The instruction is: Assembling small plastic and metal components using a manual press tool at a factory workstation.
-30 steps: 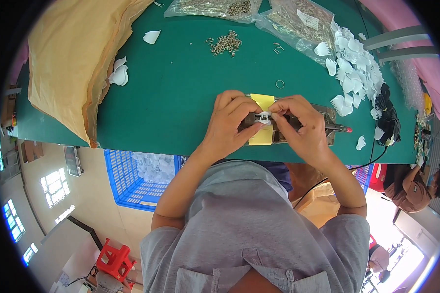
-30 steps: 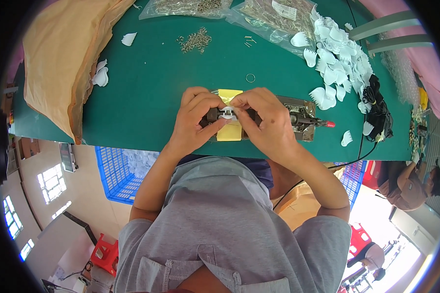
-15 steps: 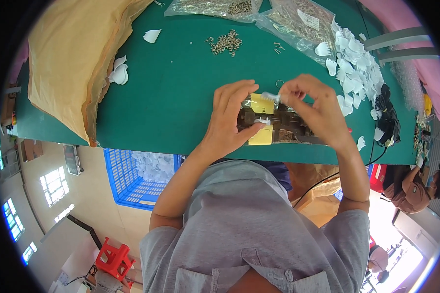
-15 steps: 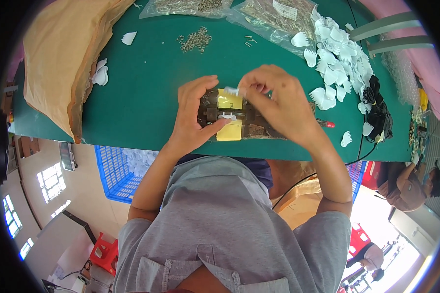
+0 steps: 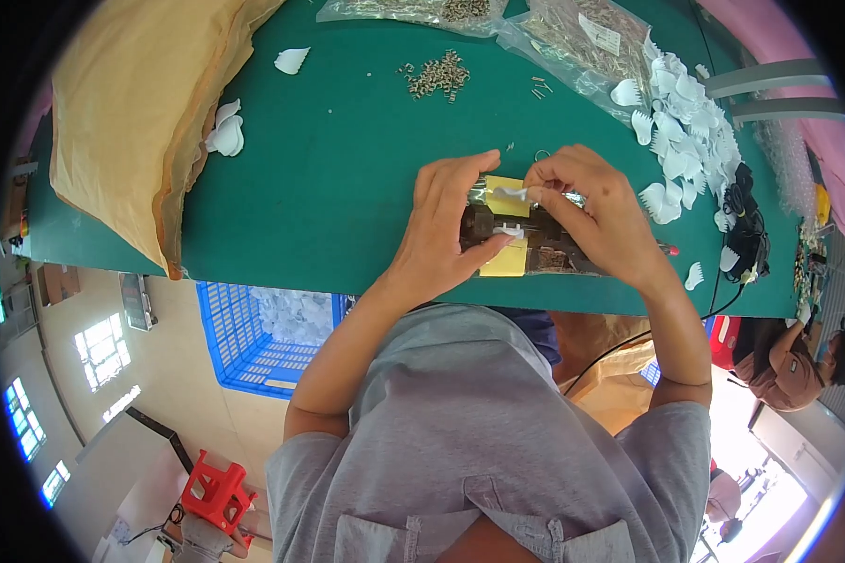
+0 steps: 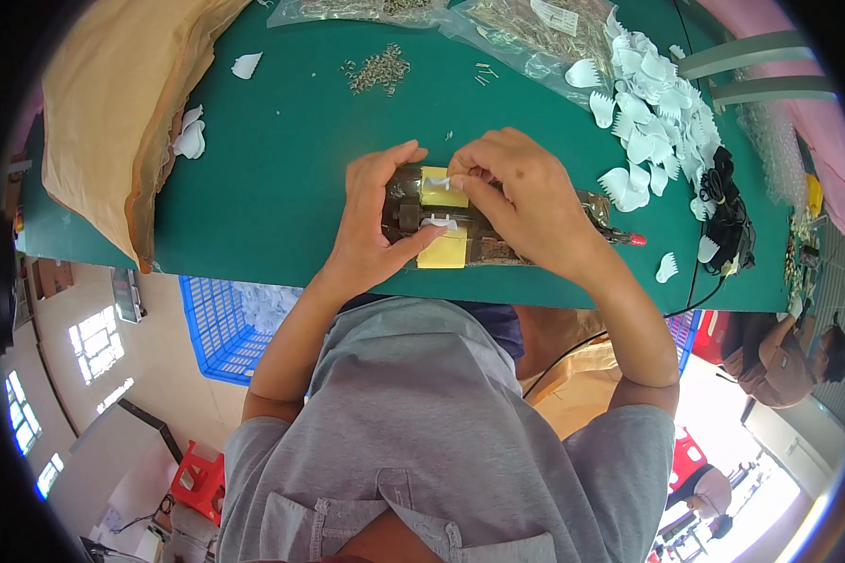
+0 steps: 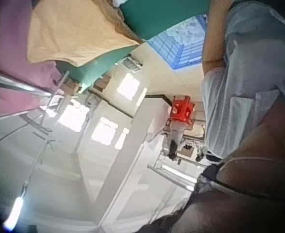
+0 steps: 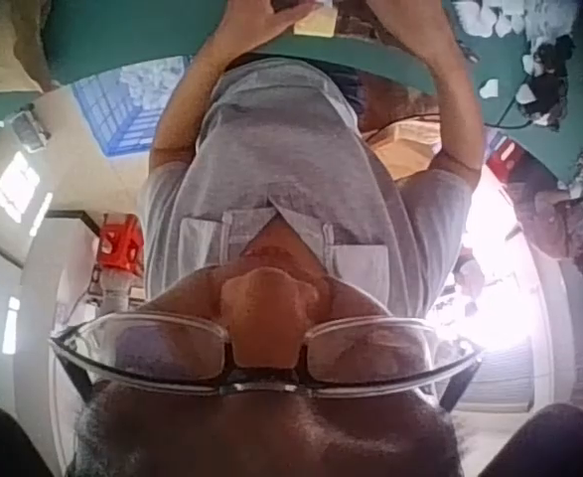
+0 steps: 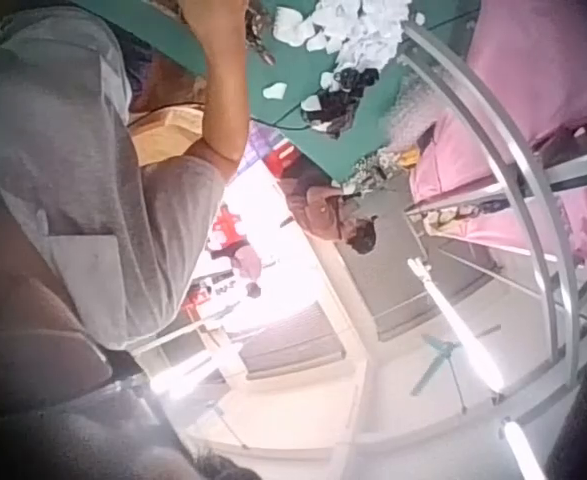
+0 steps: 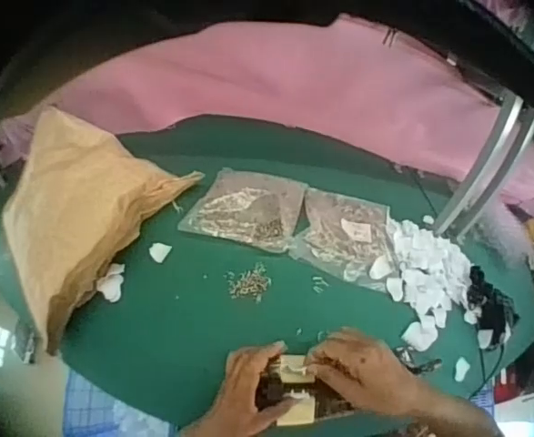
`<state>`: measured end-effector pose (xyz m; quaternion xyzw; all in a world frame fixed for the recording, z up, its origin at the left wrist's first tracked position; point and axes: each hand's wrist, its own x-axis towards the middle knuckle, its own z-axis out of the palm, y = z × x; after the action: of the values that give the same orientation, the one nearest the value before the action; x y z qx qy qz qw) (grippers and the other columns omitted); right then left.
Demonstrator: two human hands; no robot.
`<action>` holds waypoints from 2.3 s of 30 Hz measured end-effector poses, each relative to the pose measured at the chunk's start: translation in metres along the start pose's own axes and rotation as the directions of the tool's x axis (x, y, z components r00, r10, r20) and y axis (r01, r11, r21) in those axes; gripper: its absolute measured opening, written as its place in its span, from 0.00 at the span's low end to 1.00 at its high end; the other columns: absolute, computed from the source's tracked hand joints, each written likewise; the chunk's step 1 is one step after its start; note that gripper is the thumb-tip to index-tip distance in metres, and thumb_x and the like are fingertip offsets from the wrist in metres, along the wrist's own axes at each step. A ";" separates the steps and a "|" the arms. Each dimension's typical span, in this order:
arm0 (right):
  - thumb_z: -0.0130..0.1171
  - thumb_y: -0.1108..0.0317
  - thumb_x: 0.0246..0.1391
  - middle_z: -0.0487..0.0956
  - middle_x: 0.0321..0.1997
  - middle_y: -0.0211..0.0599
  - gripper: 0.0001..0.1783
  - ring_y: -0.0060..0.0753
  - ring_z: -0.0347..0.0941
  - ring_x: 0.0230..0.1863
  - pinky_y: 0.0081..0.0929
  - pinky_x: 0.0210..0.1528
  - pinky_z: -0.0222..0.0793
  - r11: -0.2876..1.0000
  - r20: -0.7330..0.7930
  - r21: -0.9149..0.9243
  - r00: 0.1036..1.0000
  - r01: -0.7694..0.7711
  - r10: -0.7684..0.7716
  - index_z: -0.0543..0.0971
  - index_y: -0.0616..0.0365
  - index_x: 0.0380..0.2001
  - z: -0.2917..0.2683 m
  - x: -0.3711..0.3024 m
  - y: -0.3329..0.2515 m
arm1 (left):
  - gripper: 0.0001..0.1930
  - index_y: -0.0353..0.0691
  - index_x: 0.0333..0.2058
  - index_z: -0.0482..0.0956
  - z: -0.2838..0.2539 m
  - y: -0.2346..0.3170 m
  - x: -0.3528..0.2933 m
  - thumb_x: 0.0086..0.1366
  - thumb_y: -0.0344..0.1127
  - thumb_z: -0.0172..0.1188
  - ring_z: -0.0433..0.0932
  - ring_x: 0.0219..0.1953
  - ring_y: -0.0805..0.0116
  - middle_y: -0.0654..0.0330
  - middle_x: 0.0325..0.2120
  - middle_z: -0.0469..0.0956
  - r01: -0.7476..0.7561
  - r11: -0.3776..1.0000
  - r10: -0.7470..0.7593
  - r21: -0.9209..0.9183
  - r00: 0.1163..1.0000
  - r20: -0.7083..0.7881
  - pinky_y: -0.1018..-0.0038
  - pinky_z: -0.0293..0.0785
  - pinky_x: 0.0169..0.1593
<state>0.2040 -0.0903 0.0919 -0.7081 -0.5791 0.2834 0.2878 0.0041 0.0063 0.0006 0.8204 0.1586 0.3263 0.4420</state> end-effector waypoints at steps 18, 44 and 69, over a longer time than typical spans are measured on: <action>0.65 0.71 0.62 0.81 0.35 0.37 0.06 0.35 0.76 0.38 0.31 0.40 0.72 0.994 0.025 0.099 0.998 0.051 -0.053 0.82 0.64 0.37 0.020 -0.012 0.008 | 0.47 0.39 0.71 0.60 0.000 -0.002 -0.001 0.55 0.28 0.75 0.70 0.59 0.54 0.61 0.44 0.84 0.051 0.998 -0.046 -0.046 0.994 0.098 0.60 0.69 0.62; 0.67 0.70 0.55 0.85 0.35 0.40 0.05 0.43 0.84 0.35 0.37 0.41 0.79 0.960 -0.079 -0.279 0.996 0.024 -0.048 0.86 0.59 0.35 0.017 0.052 0.052 | 0.45 0.39 0.70 0.62 0.000 -0.004 -0.003 0.57 0.30 0.76 0.71 0.53 0.59 0.63 0.43 0.85 0.012 1.000 -0.011 -0.021 0.997 0.072 0.65 0.72 0.56; 0.64 0.72 0.61 0.77 0.33 0.38 0.05 0.40 0.73 0.38 0.35 0.40 0.69 0.996 0.086 -0.070 0.995 0.061 -0.055 0.82 0.61 0.38 0.009 -0.012 -0.006 | 0.33 0.43 0.59 0.75 0.002 0.000 0.000 0.54 0.29 0.77 0.69 0.52 0.60 0.65 0.42 0.84 0.168 0.969 -0.152 -0.181 0.983 0.104 0.65 0.69 0.56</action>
<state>0.1916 -0.1001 0.0909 -0.6884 -0.6209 0.2835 0.2455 0.0051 0.0052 0.0001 0.7729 0.1728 0.2662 0.5494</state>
